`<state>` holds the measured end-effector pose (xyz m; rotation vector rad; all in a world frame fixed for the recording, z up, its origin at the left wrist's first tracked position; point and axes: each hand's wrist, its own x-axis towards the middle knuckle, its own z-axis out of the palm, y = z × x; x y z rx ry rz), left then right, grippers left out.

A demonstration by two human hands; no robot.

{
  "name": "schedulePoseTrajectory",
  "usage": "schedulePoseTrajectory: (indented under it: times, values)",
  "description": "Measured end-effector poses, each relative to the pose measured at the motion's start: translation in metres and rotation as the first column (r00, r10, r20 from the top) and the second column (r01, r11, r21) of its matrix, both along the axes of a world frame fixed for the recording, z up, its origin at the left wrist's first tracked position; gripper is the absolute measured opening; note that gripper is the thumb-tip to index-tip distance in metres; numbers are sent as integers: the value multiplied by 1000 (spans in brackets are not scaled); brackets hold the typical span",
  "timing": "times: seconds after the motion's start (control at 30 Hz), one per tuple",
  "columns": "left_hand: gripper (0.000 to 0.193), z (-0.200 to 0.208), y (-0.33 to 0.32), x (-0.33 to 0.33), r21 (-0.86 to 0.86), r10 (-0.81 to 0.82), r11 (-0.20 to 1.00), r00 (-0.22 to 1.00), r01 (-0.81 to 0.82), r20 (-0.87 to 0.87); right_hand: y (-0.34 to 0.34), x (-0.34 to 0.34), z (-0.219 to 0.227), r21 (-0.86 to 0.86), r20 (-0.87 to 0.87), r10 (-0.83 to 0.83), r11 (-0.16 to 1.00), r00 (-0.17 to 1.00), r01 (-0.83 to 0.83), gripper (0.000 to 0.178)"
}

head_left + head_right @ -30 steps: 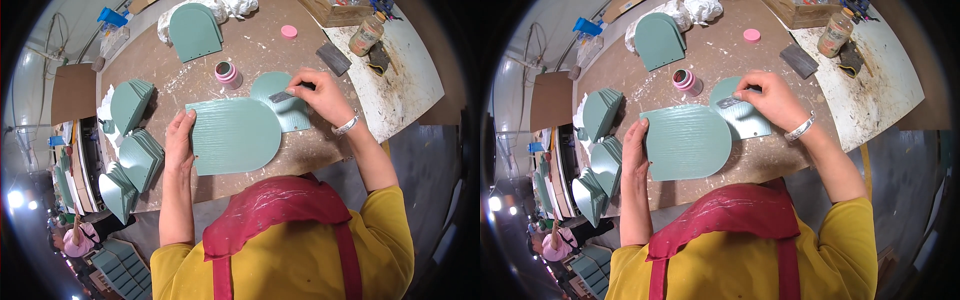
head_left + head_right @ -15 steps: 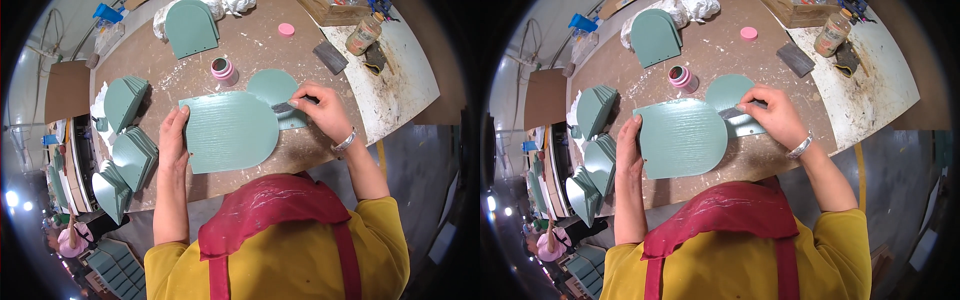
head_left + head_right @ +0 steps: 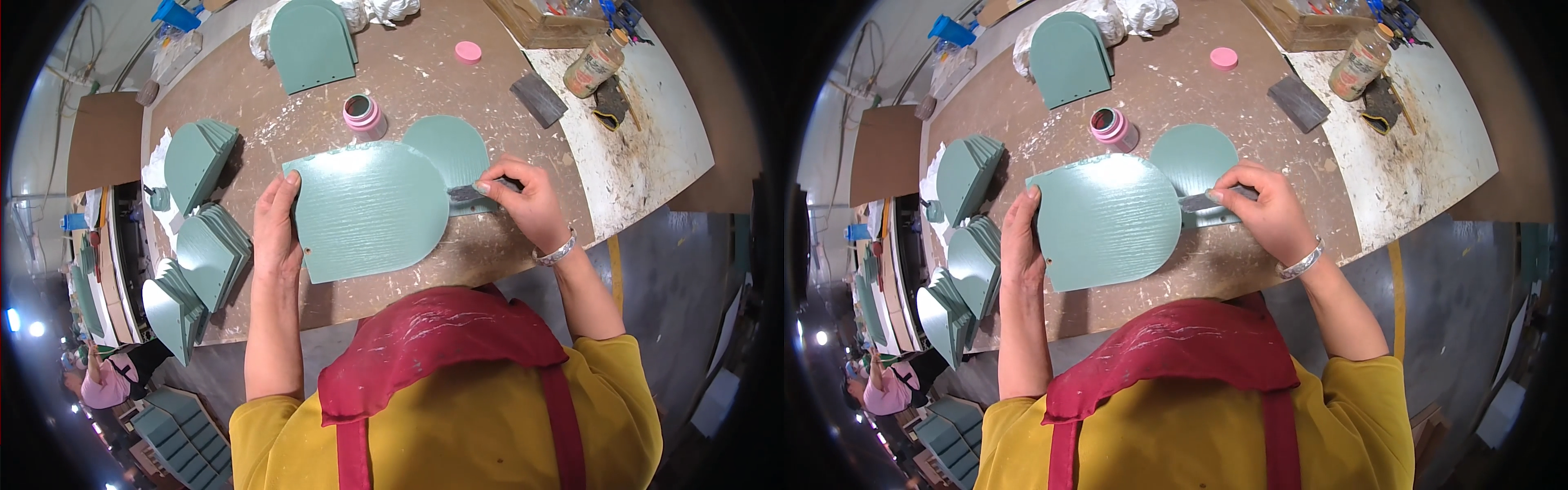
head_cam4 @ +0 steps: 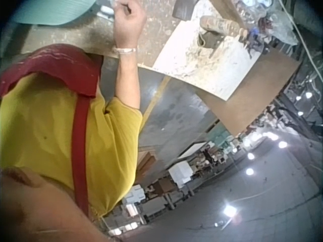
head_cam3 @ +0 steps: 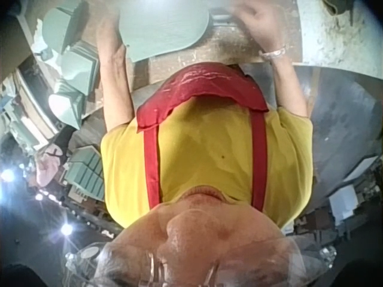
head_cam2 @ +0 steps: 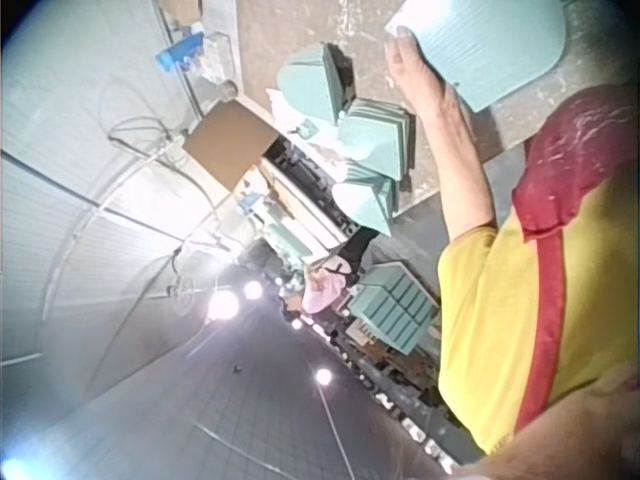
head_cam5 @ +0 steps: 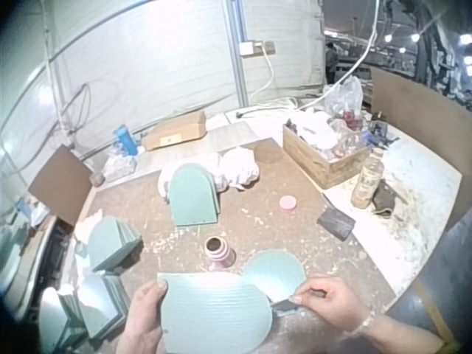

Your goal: Cleaning and deburring the edges of green painted wooden furniture panels using a small scraping tool.

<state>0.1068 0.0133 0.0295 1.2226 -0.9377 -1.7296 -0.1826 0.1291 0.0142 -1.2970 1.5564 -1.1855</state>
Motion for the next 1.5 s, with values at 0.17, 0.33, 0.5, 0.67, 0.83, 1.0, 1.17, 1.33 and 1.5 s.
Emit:
schedulePoseTrajectory:
  times: [0.17, 0.33, 0.5, 0.67, 0.83, 1.0, 1.17, 1.33, 1.5]
  values:
    - [26, 0, 2, 2, -16, 13, 1000, 1000, -12, 25, 1, 0, 2, -10, -17, -25, 1000, 1000, 25, 5]
    - [24, -4, 1, 3, -18, -3, 1000, 1000, 3, -5, 1, 3, -1, -34, -6, -81, 996, 997, 81, 5]
    - [24, -2, 4, 2, -22, 6, 1000, 1000, -6, -5, 0, 4, -1, -37, -5, -50, 998, 999, 50, 6]
    - [24, 0, 3, 2, -32, 9, 999, 1000, -9, 5, -2, 1, 5, -67, -19, -78, 995, 997, 77, 6]
    - [23, 2, 5, 2, -64, 40, 997, 999, -38, 30, -2, 2, 1, -90, -86, -113, 990, 990, 105, 6]
    - [22, 9, 5, -5, -96, 181, 978, 983, -184, -37, 5, 5, 7, -85, 36, -114, 990, 993, 117, 6]
    - [23, 12, 6, -9, -97, 289, 948, 949, -302, -129, 12, 22, 1, -90, 105, -136, 985, 985, 145, 6]
    - [26, 13, 14, -16, -97, 343, 927, 924, -362, -167, 5, 32, -1, -121, 128, -160, 977, 979, 176, 6]
    - [29, 7, 19, -16, -78, 337, 929, 913, -362, -229, 0, 37, 1, -110, 305, -214, 960, 928, 258, 7]
